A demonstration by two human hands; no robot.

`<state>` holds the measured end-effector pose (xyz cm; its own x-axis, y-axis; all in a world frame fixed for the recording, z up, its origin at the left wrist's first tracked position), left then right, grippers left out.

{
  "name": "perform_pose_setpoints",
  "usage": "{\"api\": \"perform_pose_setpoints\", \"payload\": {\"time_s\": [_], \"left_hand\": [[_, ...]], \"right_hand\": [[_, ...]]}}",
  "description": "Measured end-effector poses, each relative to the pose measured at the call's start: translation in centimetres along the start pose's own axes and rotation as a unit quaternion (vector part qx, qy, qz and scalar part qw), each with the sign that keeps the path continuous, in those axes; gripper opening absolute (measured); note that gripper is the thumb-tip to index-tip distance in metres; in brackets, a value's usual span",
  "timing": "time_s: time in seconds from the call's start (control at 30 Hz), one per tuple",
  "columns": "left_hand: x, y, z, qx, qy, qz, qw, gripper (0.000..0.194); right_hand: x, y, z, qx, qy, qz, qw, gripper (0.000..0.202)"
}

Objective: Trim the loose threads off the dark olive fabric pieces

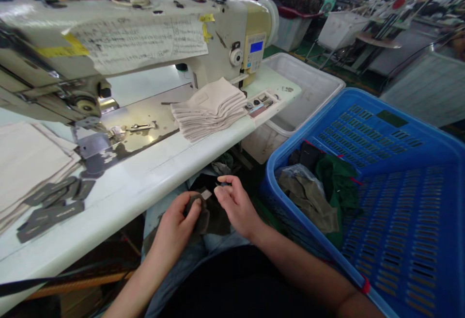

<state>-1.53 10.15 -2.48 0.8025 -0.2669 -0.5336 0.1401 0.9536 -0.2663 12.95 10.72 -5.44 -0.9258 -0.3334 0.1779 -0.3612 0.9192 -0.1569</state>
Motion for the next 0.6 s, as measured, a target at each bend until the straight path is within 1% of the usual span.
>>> {"api": "perform_pose_setpoints", "payload": {"time_s": [0.1,0.17,0.33,0.47,0.6], "left_hand": [[-0.5,-0.1,0.1,0.006,0.013,0.005,1.0,0.034],[-0.4,-0.1,0.4,0.015,0.018,0.001,1.0,0.034],[0.0,-0.2,0.8,0.023,0.03,-0.004,0.999,0.032],[-0.1,-0.2,0.9,0.026,0.048,-0.005,0.999,0.029],[0.0,-0.3,1.0,0.027,0.049,-0.003,0.998,0.03]], "right_hand": [[1.3,-0.2,-0.1,0.011,-0.029,-0.068,0.997,0.028],[1.9,-0.2,0.4,0.036,-0.026,-0.091,0.995,0.027],[2.0,0.1,1.2,0.057,0.009,-0.09,0.994,0.028],[1.8,0.1,1.0,0.052,0.028,-0.085,0.995,0.027],[1.9,0.2,1.1,0.058,0.032,-0.092,0.994,0.027]]}}
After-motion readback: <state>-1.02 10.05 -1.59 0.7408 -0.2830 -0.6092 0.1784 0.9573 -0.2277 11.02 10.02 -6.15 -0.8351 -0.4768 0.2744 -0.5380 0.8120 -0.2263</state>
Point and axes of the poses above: each hand's wrist, its own y-axis towards the middle knuckle, its own x-axis out of the palm, z = x × y, the point moved 10 cm from there along y, towards the middle knuckle, and after that the axes turned 12 degrees about -z, right-handed, at the moved point
